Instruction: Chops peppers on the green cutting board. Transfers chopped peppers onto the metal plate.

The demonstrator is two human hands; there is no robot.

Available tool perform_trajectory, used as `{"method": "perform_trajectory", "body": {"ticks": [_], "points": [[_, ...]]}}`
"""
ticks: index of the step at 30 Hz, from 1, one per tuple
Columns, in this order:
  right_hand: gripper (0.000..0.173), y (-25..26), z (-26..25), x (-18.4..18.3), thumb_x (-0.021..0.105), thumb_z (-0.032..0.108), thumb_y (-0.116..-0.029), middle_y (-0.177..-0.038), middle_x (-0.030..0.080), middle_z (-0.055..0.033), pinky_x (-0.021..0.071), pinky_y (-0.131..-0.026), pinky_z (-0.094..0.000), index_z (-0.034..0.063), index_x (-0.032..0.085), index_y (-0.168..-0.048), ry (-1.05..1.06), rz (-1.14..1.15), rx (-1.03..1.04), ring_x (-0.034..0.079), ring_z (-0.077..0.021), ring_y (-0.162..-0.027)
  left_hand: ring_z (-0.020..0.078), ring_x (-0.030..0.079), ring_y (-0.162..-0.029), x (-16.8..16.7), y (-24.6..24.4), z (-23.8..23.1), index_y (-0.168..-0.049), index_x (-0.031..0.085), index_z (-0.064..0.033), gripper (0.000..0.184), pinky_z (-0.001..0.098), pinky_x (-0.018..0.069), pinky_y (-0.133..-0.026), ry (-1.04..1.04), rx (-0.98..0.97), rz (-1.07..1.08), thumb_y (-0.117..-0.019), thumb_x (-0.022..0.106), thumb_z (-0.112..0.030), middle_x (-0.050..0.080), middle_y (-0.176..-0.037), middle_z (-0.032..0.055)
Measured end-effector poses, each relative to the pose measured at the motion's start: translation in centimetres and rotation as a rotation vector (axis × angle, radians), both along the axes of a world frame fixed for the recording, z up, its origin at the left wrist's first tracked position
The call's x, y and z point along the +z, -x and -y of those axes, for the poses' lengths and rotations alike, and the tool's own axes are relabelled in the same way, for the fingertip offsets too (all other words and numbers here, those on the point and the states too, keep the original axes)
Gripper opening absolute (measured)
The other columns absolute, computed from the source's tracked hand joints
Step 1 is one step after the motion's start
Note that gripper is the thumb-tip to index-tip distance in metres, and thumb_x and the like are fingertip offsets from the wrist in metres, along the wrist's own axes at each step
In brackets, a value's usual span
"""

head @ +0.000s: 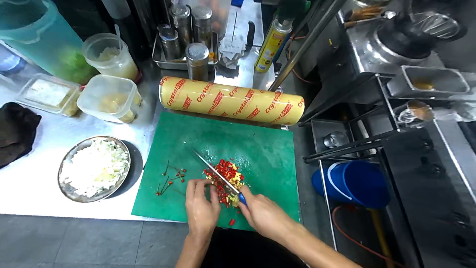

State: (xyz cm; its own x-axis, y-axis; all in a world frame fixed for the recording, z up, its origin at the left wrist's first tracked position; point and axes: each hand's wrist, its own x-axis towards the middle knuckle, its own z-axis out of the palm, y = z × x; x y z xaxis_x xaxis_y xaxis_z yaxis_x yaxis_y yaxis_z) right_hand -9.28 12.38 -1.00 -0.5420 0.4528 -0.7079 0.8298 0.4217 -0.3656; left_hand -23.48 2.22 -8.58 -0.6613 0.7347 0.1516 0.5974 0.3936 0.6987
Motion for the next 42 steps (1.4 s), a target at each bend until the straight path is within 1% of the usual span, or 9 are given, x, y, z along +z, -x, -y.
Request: {"method": "perform_trajectory", "body": {"ticks": [3, 5, 11, 14, 18, 22, 32, 36, 42], "points": [[0.036, -1.5, -2.0, 0.5, 0.045, 0.034, -0.109, -0.089, 0.069, -0.0139, 0.058, -0.08, -0.0504, 0.0097, 0.052, -0.135, -0.126, -0.063, -0.013, 0.071, -0.0328, -0.087, 0.0292, 0.065, -0.106, 0.9, 1.3, -0.7, -0.133, 0.064, -0.0033, 0.042, 0.045, 0.0582, -0.087, 0.147, -0.046, 0.058, -0.0917, 0.064, -0.007, 0.062, -0.128, 0.0168], [0.033, -1.8, -3.9, -0.3, 0.047, 0.034, -0.1084, -0.085, 0.068, -0.0116, 0.0584, -0.075, -0.0489, 0.011, 0.052, -0.131, -0.182, -0.035, -0.022, 0.071, -0.0302, -0.081, 0.0374, 0.058, -0.119, 1.4, 1.8, -2.0, -0.14, 0.06, -0.0022, 0.048, 0.0524, 0.0521, -0.098, 0.243, -0.102, 0.087, -0.092, 0.061, -0.004, 0.06, -0.132, 0.0187], [0.034, -0.5, -3.3, -1.0, 0.043, 0.032, -0.1097, -0.091, 0.068, -0.0143, 0.0571, -0.082, -0.0499, 0.0104, 0.049, -0.135, -0.09, 0.007, -0.018, 0.071, -0.0326, -0.09, 0.0301, 0.063, -0.114, 2.7, 1.1, -3.8, -0.135, 0.065, -0.0067, 0.041, 0.0462, 0.0541, -0.097, 0.354, -0.193, 0.209, -0.0945, 0.059, -0.003, 0.063, -0.126, 0.0153], [0.034, 0.4, -2.2, 1.1, 0.04, 0.032, -0.1106, -0.096, 0.067, -0.0148, 0.0559, -0.087, -0.0498, 0.0102, 0.048, -0.135, -0.022, 0.045, -0.014, 0.07, -0.033, -0.096, 0.0215, 0.071, -0.096, 2.6, 0.4, -3.2, -0.131, 0.068, -0.0066, 0.035, 0.0395, 0.0607, -0.087, 0.268, -0.175, 0.227, -0.096, 0.065, -0.006, 0.067, -0.122, 0.0127], [0.036, 1.1, -0.5, 3.5, 0.039, 0.031, -0.1108, -0.101, 0.068, -0.0168, 0.0559, -0.088, -0.0504, 0.0096, 0.044, -0.14, 0.04, 0.12, -0.023, 0.07, -0.0349, -0.1, 0.0168, 0.074, -0.086, 1.6, -0.2, -2.2, -0.113, 0.076, -0.0075, 0.023, 0.0359, 0.0635, -0.079, 0.132, -0.122, 0.155, -0.0901, 0.075, -0.007, 0.073, -0.109, 0.0088], [0.037, 1.7, 0.7, -0.1, 0.037, 0.028, -0.1115, -0.104, 0.069, -0.0178, 0.0569, -0.089, -0.0504, 0.0096, 0.039, -0.144, -0.005, 0.108, -0.044, 0.071, -0.0362, -0.102, 0.0193, 0.071, -0.09, 0.6, -0.1, -1.9, -0.099, 0.08, -0.0111, 0.012, 0.0386, 0.0605, -0.08, 0.086, -0.094, 0.074, -0.0872, 0.078, -0.009, 0.076, -0.099, 0.0044], [0.036, 1.4, 0.1, -0.6, 0.04, 0.03, -0.1113, -0.104, 0.068, -0.0172, 0.0562, -0.09, -0.0501, 0.0094, 0.041, -0.141, 0.016, 0.088, -0.04, 0.07, -0.0351, -0.103, 0.0235, 0.065, -0.106, 1.0, -0.4, 1.0, -0.112, 0.077, -0.0109, 0.03, 0.0395, 0.0564, -0.089, 0.002, -0.161, -0.091, -0.0883, 0.059, -0.014, 0.07, -0.116, 0.0061], [0.036, -0.2, -1.0, 0.4, 0.042, 0.035, -0.1102, -0.098, 0.068, -0.0148, 0.0565, -0.088, -0.048, 0.0088, 0.046, -0.135, -0.01, -0.003, -0.073, 0.07, -0.0322, -0.097, 0.0197, 0.07, -0.095, -0.2, -1.4, 4.8, -0.1, 0.077, -0.0153, 0.027, 0.0374, 0.0599, -0.082, 0.047, -0.434, -0.101, -0.0859, 0.077, -0.038, 0.073, -0.098, 0.0019], [0.035, -2.9, -2.1, 0.3, 0.044, 0.035, -0.1093, -0.094, 0.067, -0.0125, 0.0566, -0.084, -0.0455, 0.0088, 0.049, -0.133, -0.051, -0.046, -0.153, 0.07, -0.0285, -0.09, 0.0162, 0.071, -0.084, -0.9, -1.5, 3.3, -0.091, 0.078, -0.0167, 0.014, 0.0326, 0.0601, -0.073, 0.104, -0.48, -0.182, -0.091, 0.064, -0.018, 0.073, -0.087, -0.0015]]}}
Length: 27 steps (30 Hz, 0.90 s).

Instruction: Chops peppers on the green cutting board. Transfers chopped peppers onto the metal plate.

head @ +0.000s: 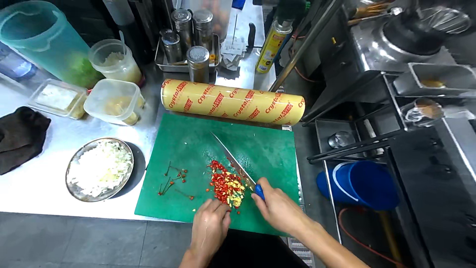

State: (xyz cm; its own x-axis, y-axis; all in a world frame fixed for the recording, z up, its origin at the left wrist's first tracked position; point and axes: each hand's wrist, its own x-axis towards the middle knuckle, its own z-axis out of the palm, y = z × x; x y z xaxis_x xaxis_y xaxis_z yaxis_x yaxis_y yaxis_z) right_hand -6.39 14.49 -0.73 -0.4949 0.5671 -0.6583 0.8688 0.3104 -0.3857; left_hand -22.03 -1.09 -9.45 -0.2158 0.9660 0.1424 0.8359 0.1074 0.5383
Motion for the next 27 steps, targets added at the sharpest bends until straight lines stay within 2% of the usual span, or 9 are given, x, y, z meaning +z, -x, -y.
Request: {"method": "perform_trajectory", "body": {"ticks": [2, 6, 11, 16, 19, 21, 27], "points": [[0.036, -0.4, 0.1, -0.2, 0.044, 0.035, -0.109, -0.094, 0.067, -0.0128, 0.0567, -0.083, -0.0461, 0.009, 0.049, -0.133, 0.002, 0.003, -0.014, 0.07, -0.0293, -0.089, 0.0154, 0.071, -0.083, 0.5, 0.2, -1.3, -0.088, 0.077, -0.0169, 0.016, 0.0324, 0.06, -0.071, -0.008, 0.004, -0.026, -0.0912, 0.062, -0.02, 0.072, -0.085, -0.002], [0.037, -0.5, 0.4, -0.3, 0.044, 0.035, -0.109, -0.096, 0.068, -0.0135, 0.0565, -0.084, -0.0468, 0.0097, 0.048, -0.136, 0.024, 0.043, -0.042, 0.07, -0.0304, -0.092, 0.0178, 0.07, -0.094, 1.1, 0.6, -2.5, -0.092, 0.078, -0.0185, 0.015, 0.0349, 0.0596, -0.08, 0.082, -0.081, -0.063, -0.0927, 0.064, -0.024, 0.072, -0.092, -0.0012], [0.041, -0.5, 0.7, -1.1, 0.043, 0.035, -0.1092, -0.098, 0.069, -0.0151, 0.0568, -0.086, -0.0485, 0.0093, 0.044, -0.142, 0.041, 0.06, -0.058, 0.071, -0.0329, -0.094, 0.0192, 0.069, -0.091, 0.3, 0.9, -1.4, -0.09, 0.076, -0.0177, 0.013, 0.0349, 0.0595, -0.077, 0.056, -0.116, -0.118, -0.0901, 0.063, -0.02, 0.071, -0.09, 0.0], [0.04, 0.0, 1.0, -1.1, 0.043, 0.035, -0.1093, -0.098, 0.069, -0.0153, 0.0569, -0.085, -0.0496, 0.01, 0.045, -0.141, 0.087, 0.025, -0.057, 0.071, -0.0333, -0.094, 0.0163, 0.067, -0.09, 1.4, 1.2, -3.6, -0.093, 0.077, -0.0185, 0.017, 0.0317, 0.0577, -0.077, -0.105, -0.048, -0.056, -0.0932, 0.061, -0.024, 0.07, -0.09, -0.0019], [0.04, 0.3, 1.2, -0.9, 0.042, 0.034, -0.1094, -0.097, 0.068, -0.015, 0.057, -0.084, -0.0484, 0.0098, 0.044, -0.141, 0.094, 0.014, -0.049, 0.071, -0.0325, -0.093, 0.019, 0.066, -0.097, 2.0, 1.3, -5.9, -0.099, 0.08, -0.0192, 0.015, 0.0368, 0.0565, -0.085, 0.032, -0.005, -0.025, -0.0954, 0.066, -0.025, 0.071, -0.096, -0.0007], [0.04, 0.6, 1.1, -0.1, 0.042, 0.034, -0.1095, -0.096, 0.068, -0.015, 0.0569, -0.084, -0.0484, 0.0102, 0.044, -0.142, 0.104, 0.016, -0.041, 0.071, -0.0324, -0.093, 0.0207, 0.066, -0.099, 2.0, 1.3, -6.6, -0.102, 0.08, -0.0192, 0.016, 0.0386, 0.0559, -0.087, 0.097, 0.031, -0.024, -0.0944, 0.069, -0.027, 0.072, -0.099, 0.0], [0.038, 1.7, 1.5, 2.2, 0.04, 0.033, -0.11, -0.094, 0.067, -0.0134, 0.0572, -0.083, -0.0475, 0.0105, 0.043, -0.14, 0.12, 0.032, -0.005, 0.071, -0.0315, -0.091, 0.0197, 0.067, -0.097, 2.3, 2.1, -5.4, -0.1, 0.079, -0.0168, 0.017, 0.0383, 0.058, -0.083, -0.022, 0.158, 0.064, -0.0899, 0.067, -0.022, 0.072, -0.1, -0.0001]]}}
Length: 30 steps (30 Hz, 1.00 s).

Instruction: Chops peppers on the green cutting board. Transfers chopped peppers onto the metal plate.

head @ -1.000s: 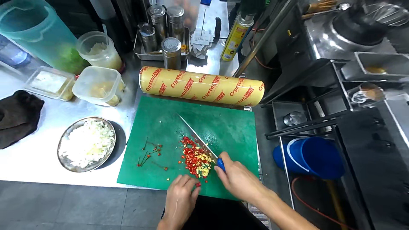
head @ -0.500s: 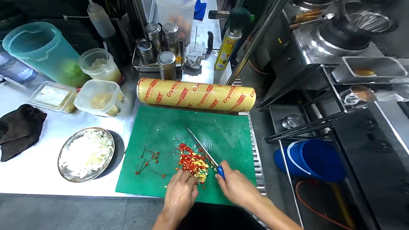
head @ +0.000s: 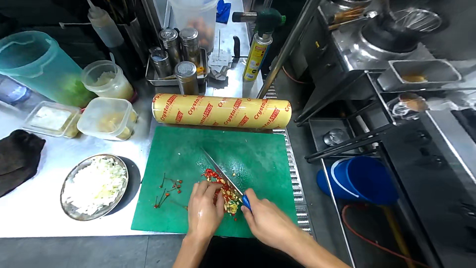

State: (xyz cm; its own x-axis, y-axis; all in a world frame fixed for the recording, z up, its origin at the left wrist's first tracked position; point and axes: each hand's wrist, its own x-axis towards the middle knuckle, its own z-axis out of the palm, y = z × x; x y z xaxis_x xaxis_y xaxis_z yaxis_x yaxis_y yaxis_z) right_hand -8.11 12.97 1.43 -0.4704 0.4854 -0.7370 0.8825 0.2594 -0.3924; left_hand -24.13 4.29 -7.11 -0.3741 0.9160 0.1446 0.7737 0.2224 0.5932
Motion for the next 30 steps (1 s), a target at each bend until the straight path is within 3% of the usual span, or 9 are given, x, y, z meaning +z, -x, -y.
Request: {"method": "perform_trajectory", "body": {"ticks": [5, 9, 13, 17, 20, 24, 30], "points": [[0.04, 0.5, 0.2, 0.0, 0.04, 0.033, -0.11, -0.097, 0.068, -0.0149, 0.0572, -0.085, -0.0487, 0.011, 0.042, -0.144, -0.008, 0.034, 0.035, 0.071, -0.0335, -0.095, 0.0189, 0.066, -0.093, -0.5, -0.2, 0.2, -0.097, 0.081, -0.0177, 0.015, 0.0363, 0.0573, -0.079, 0.012, 0.006, 0.013, -0.091, 0.069, -0.024, 0.071, -0.096, -0.0005], [0.038, 0.2, -0.4, 0.2, 0.042, 0.033, -0.1091, -0.093, 0.068, -0.0131, 0.0573, -0.082, -0.0475, 0.0112, 0.046, -0.14, -0.065, 0.016, -0.018, 0.071, -0.0315, -0.091, 0.0216, 0.064, -0.095, -0.4, -0.8, -1.1, -0.099, 0.082, -0.02, 0.018, 0.039, 0.0557, -0.081, 0.089, 0.006, -0.03, -0.0885, 0.073, -0.031, 0.069, -0.096, 0.0006], [0.037, -1.0, -1.5, -0.1, 0.043, 0.033, -0.1091, -0.092, 0.068, -0.0124, 0.0568, -0.081, -0.0466, 0.0103, 0.047, -0.138, -0.097, -0.004, -0.09, 0.07, -0.0299, -0.088, 0.0278, 0.063, -0.099, 0.7, -1.3, -3.0, -0.088, 0.079, -0.0155, 0.017, 0.0447, 0.053, -0.087, 0.26, 0.011, -0.085, -0.0863, 0.076, -0.032, 0.069, -0.093, 0.0047], [0.038, -2.1, -1.2, -0.6, 0.043, 0.033, -0.1089, -0.092, 0.068, -0.0129, 0.0567, -0.081, -0.0479, 0.011, 0.047, -0.139, -0.09, 0.014, -0.126, 0.07, -0.0309, -0.088, 0.0281, 0.064, -0.095, 1.0, -1.5, -3.8, -0.078, 0.077, -0.0143, 0.018, 0.0448, 0.0523, -0.081, 0.243, 0.045, -0.155, -0.087, 0.072, -0.029, 0.068, -0.086, 0.0053], [0.039, -2.6, 0.0, -1.9, 0.043, 0.032, -0.1084, -0.09, 0.068, -0.0137, 0.0576, -0.079, -0.0482, 0.0095, 0.046, -0.14, -0.096, 0.008, -0.151, 0.071, -0.0319, -0.086, 0.0273, 0.064, -0.096, 2.0, -0.8, -3.0, -0.082, 0.079, -0.0155, 0.024, 0.0454, 0.0525, -0.084, 0.284, 0.04, -0.076, -0.0924, 0.067, -0.033, 0.069, -0.088, 0.0049], [0.041, -1.1, 1.6, -2.7, 0.042, 0.032, -0.1089, -0.091, 0.069, -0.0137, 0.0582, -0.08, -0.0482, 0.0094, 0.044, -0.143, -0.056, -0.025, -0.165, 0.072, -0.0326, -0.088, 0.0262, 0.065, -0.096, 2.2, 1.3, -1.2, -0.095, 0.079, -0.0152, 0.016, 0.0457, 0.0558, -0.082, 0.157, 0.099, 0.032, -0.0918, 0.064, -0.021, 0.07, -0.096, 0.0043], [0.04, 1.3, 1.5, -1.2, 0.04, 0.034, -0.1097, -0.094, 0.07, -0.0134, 0.0578, -0.082, -0.0488, 0.0116, 0.044, -0.143, -0.036, -0.015, -0.101, 0.072, -0.0326, -0.091, 0.0241, 0.065, -0.097, 2.3, 3.5, -1.8, -0.101, 0.077, -0.0149, 0.017, 0.0444, 0.0556, -0.08, 0.02, 0.056, 0.057, -0.0925, 0.064, -0.018, 0.069, -0.102, 0.0033]]}}
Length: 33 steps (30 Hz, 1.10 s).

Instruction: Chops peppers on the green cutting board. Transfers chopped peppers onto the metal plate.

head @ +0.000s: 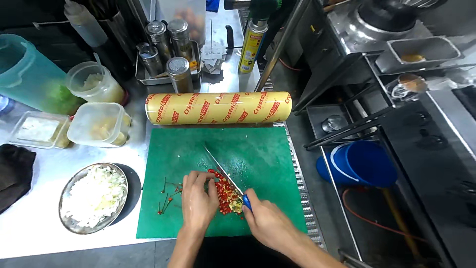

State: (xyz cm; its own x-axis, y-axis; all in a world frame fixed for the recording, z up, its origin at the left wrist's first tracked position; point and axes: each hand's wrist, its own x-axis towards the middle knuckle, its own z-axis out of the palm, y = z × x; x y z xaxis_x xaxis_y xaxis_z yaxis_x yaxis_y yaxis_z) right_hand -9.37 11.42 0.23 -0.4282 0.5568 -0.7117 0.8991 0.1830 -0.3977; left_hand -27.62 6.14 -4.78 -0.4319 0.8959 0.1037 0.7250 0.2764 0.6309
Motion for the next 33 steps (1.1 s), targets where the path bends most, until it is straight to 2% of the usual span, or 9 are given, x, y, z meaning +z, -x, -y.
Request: {"method": "perform_trajectory", "body": {"ticks": [8, 13, 15, 19, 24, 26, 28, 31, 33], "points": [[0.036, 1.6, -0.1, 1.6, 0.04, 0.029, -0.1105, -0.097, 0.069, -0.0157, 0.0578, -0.083, -0.051, 0.0116, 0.043, -0.142, 0.035, 0.13, 0.049, 0.072, -0.0357, -0.094, 0.027, 0.065, -0.1, -1.3, 2.2, -10.0, -0.106, 0.075, -0.0083, 0.019, 0.042, 0.0554, -0.088, -0.232, -0.395, -0.021, -0.0993, 0.059, -0.013, 0.071, -0.102, 0.0086], [0.035, 1.8, -0.1, -0.6, 0.04, 0.028, -0.1108, -0.098, 0.069, -0.0177, 0.0576, -0.084, -0.0516, 0.0092, 0.044, -0.14, 0.008, 0.15, 0.032, 0.072, -0.0368, -0.096, 0.0295, 0.067, -0.11, -3.6, 3.4, -13.7, -0.109, 0.073, -0.0065, 0.022, 0.0477, 0.0553, -0.094, -0.019, -0.608, -0.027, -0.1031, 0.053, -0.015, 0.072, -0.108, 0.0114], [0.035, 1.7, 0.0, -1.7, 0.041, 0.029, -0.1107, -0.096, 0.069, -0.0173, 0.0577, -0.085, -0.0509, 0.0093, 0.045, -0.139, 0.001, 0.14, 0.015, 0.072, -0.0362, -0.095, 0.0279, 0.067, -0.111, -3.6, 3.2, -13.7, -0.11, 0.072, -0.0077, 0.023, 0.0472, 0.0556, -0.094, 0.048, -0.619, -0.038, -0.104, 0.052, -0.017, 0.072, -0.111, 0.01], [0.032, 2.1, -1.6, 0.7, 0.042, 0.03, -0.1105, -0.095, 0.067, -0.0152, 0.0569, -0.085, -0.0502, 0.0104, 0.046, -0.136, 0.036, 0.177, 0.048, 0.07, -0.0341, -0.095, 0.0298, 0.069, -0.109, -3.4, 3.5, -14.2, -0.11, 0.072, -0.0046, 0.024, 0.0489, 0.0552, -0.096, 0.023, -0.585, 0.018, -0.1036, 0.052, -0.015, 0.072, -0.11, 0.0128], [0.033, 1.6, -1.3, -1.4, 0.042, 0.031, -0.1105, -0.092, 0.068, -0.0159, 0.0573, -0.084, -0.0493, 0.0087, 0.047, -0.135, -0.001, 0.168, 0.047, 0.071, -0.034, -0.092, 0.0285, 0.068, -0.113, -3.4, 3.3, -14.0, -0.112, 0.072, -0.0068, 0.024, 0.0489, 0.0555, -0.095, 0.095, -0.577, -0.011, -0.1043, 0.051, -0.017, 0.072, -0.113, 0.0114], [0.031, 1.6, -1.2, -0.3, 0.042, 0.031, -0.1103, -0.09, 0.067, -0.0137, 0.0576, -0.081, -0.0482, 0.0098, 0.046, -0.132, 0.02, 0.17, 0.06, 0.071, -0.0325, -0.09, 0.0284, 0.069, -0.11, -3.4, 3.3, -13.8, -0.112, 0.072, -0.0065, 0.025, 0.0494, 0.0558, -0.094, 0.098, -0.573, 0.02, -0.1046, 0.05, -0.017, 0.072, -0.112, 0.0119], [0.033, 2.4, -1.3, 0.6, 0.041, 0.029, -0.1106, -0.095, 0.068, -0.0164, 0.0573, -0.083, -0.0512, 0.0099, 0.045, -0.137, 0.049, 0.192, 0.045, 0.071, -0.0357, -0.093, 0.0278, 0.071, -0.104, -3.2, 3.8, -14.1, -0.11, 0.072, -0.0063, 0.025, 0.0494, 0.0573, -0.09, 0.065, -0.548, 0.04, -0.1048, 0.05, -0.017, 0.073, -0.108, 0.0118], [0.036, 2.3, 0.3, -1.5, 0.04, 0.03, -0.1107, -0.095, 0.07, -0.0176, 0.0577, -0.083, -0.0516, 0.009, 0.045, -0.14, 0.016, 0.185, 0.001, 0.072, -0.0374, -0.093, 0.0283, 0.071, -0.103, -3.4, 3.4, -13.5, -0.112, 0.072, -0.0086, 0.025, 0.0507, 0.0577, -0.088, 0.109, -0.572, 0.008, -0.1047, 0.05, -0.018, 0.073, -0.109, 0.011], [0.034, 2.4, 0.0, -0.8, 0.041, 0.031, -0.1109, -0.095, 0.069, -0.0163, 0.0576, -0.084, -0.0502, 0.0095, 0.045, -0.137, 0.035, 0.201, 0.016, 0.071, -0.0357, -0.094, 0.0291, 0.072, -0.099, -3.4, 3.6, -13.6, -0.11, 0.072, -0.0083, 0.024, 0.0516, 0.0579, -0.085, 0.117, -0.563, 0.012, -0.1044, 0.05, -0.017, 0.073, -0.105, 0.0114]]}}
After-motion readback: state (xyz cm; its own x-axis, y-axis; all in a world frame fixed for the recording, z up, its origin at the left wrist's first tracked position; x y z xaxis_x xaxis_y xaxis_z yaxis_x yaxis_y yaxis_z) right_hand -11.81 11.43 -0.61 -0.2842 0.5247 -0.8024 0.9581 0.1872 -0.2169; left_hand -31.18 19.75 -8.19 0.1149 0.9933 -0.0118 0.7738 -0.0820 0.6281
